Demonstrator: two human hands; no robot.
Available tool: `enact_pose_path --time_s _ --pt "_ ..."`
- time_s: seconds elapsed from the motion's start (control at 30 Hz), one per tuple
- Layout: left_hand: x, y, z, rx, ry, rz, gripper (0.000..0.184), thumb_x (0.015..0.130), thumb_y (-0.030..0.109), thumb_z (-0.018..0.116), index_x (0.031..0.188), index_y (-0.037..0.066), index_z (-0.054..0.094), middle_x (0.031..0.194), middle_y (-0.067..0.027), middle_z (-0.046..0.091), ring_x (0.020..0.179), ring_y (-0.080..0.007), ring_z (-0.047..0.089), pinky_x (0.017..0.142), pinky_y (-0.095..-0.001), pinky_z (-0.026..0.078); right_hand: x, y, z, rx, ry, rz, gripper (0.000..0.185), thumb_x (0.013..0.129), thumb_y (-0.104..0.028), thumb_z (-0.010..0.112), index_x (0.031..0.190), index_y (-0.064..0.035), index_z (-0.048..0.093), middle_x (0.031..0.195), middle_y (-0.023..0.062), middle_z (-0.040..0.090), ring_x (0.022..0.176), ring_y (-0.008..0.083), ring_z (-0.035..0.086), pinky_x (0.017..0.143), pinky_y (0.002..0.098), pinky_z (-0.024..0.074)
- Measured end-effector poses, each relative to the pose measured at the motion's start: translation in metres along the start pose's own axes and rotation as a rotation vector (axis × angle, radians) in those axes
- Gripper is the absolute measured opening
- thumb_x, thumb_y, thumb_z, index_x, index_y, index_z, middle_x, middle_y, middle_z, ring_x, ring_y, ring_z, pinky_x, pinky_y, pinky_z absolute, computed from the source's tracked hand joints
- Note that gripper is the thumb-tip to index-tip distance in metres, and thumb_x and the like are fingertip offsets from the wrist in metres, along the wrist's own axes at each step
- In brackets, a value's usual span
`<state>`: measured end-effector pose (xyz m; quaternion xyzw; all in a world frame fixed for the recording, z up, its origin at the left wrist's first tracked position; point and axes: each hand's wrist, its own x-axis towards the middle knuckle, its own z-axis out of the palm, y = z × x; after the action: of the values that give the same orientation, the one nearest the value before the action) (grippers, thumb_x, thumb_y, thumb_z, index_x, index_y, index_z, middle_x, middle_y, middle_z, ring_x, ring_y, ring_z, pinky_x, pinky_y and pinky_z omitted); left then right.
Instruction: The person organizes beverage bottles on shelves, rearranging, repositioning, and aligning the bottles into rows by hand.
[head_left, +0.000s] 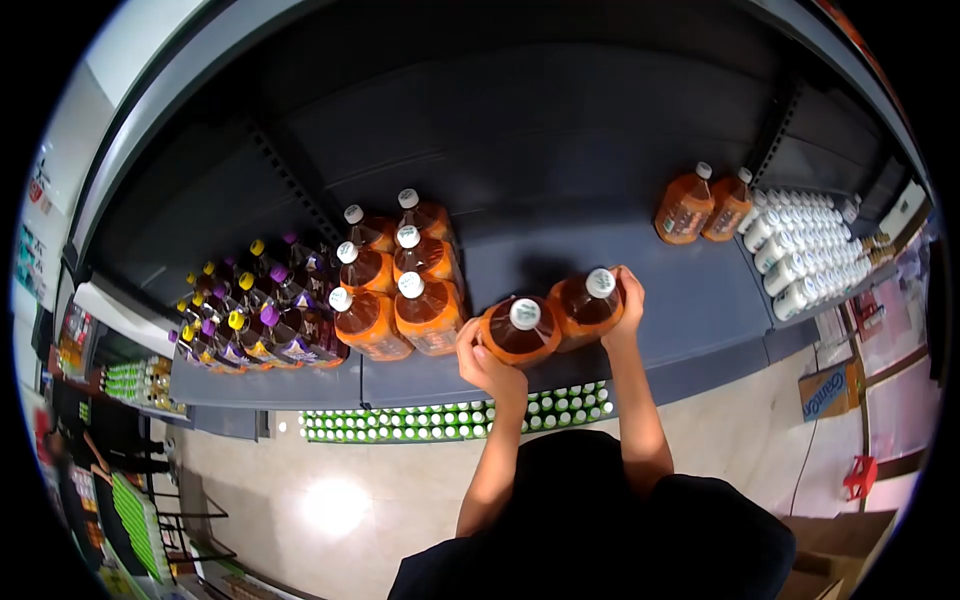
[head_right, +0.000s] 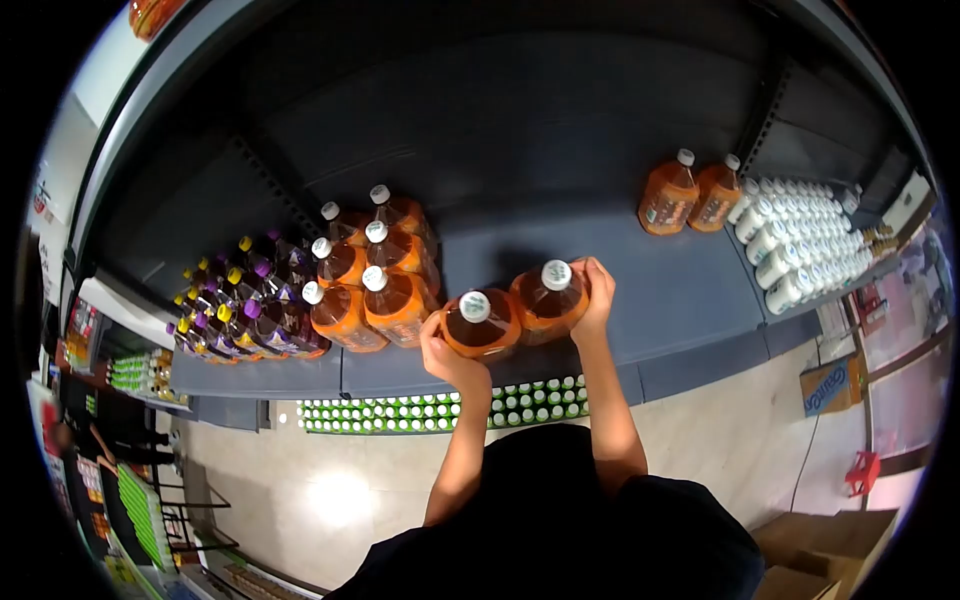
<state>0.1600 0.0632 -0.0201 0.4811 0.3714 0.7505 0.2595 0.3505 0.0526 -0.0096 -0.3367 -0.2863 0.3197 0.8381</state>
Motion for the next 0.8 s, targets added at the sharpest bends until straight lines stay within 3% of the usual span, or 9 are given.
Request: enact_pose_path --time_s 0.1,0.33,0.43,0.63,0.7,0.8 --pt "-0.005 0.004 0.011 0.022 0.009 0.093 0.058 0.11 0.045 0.039 0.11 -0.007 0.064 0.111 -0.0182 0.066 0.098 -0.0295 0.065 0.089 -0.0398 0.051 0.01 -0.002 -0.011 0.009 0.023 0.007 0.037 0.105 -0.029 0.049 0.084 -0.0024 0.061 0.079 0.003 0.059 0.076 0.0106 0.056 0.072 0.026 0.0435" --pt "-0.002 -0.01 0.052 0.001 0.018 -0.02 0.047 0.107 0.033 0.043 0.101 -0.007 0.067 0.098 -0.0151 0.068 0.088 -0.0281 0.066 0.083 -0.0391 0.052 0.027 -0.007 -0.028 -0.066 0.19 0.032 0.035 0.107 -0.03 0.051 0.086 -0.0037 0.062 0.079 0.0008 0.06 0.074 0.0104 0.055 0.071 0.0259 0.0437" --pt "-0.005 -0.022 0.058 0.049 -0.031 -0.07 0.049 0.109 0.034 0.039 0.104 -0.007 0.066 0.099 -0.014 0.069 0.092 -0.0232 0.065 0.087 -0.0366 0.051 0.031 -0.001 -0.045 -0.111 0.163 0.055 0.032 0.105 -0.034 0.057 0.092 -0.0065 0.063 0.088 0.0024 0.065 0.084 0.013 0.062 0.079 0.028 0.0485" --pt "-0.004 -0.031 0.062 0.043 -0.027 -0.047 0.051 0.11 0.035 0.037 0.105 -0.007 0.065 0.097 -0.0157 0.069 0.092 -0.0246 0.065 0.089 -0.0368 0.05 0.034 0.01 -0.047 -0.18 0.116 -0.048 0.039 0.109 -0.033 0.048 0.09 -0.003 0.062 0.085 0.0029 0.062 0.081 0.0123 0.057 0.078 0.0277 0.0466" --pt "-0.005 -0.035 0.057 0.059 -0.073 -0.072 0.051 0.11 0.035 0.036 0.108 -0.007 0.064 0.104 -0.0166 0.067 0.098 -0.0257 0.064 0.093 -0.0373 0.048 0.031 0.003 -0.043 -0.231 0.117 -0.098 0.041 0.11 -0.03 0.045 0.088 -0.0003 0.063 0.083 0.0029 0.061 0.08 0.0124 0.055 0.077 0.0278 0.0455" --pt "-0.003 -0.029 0.048 0.088 -0.081 -0.014 0.048 0.109 0.034 0.037 0.114 -0.007 0.062 0.115 -0.0187 0.065 0.107 -0.0293 0.062 0.099 -0.0406 0.047 0.032 0.001 -0.044 -0.403 0.148 -0.257 0.039 0.11 -0.029 0.043 0.102 0.002 0.066 0.094 0.0052 0.063 0.089 0.015 0.055 0.084 0.0299 0.0449"
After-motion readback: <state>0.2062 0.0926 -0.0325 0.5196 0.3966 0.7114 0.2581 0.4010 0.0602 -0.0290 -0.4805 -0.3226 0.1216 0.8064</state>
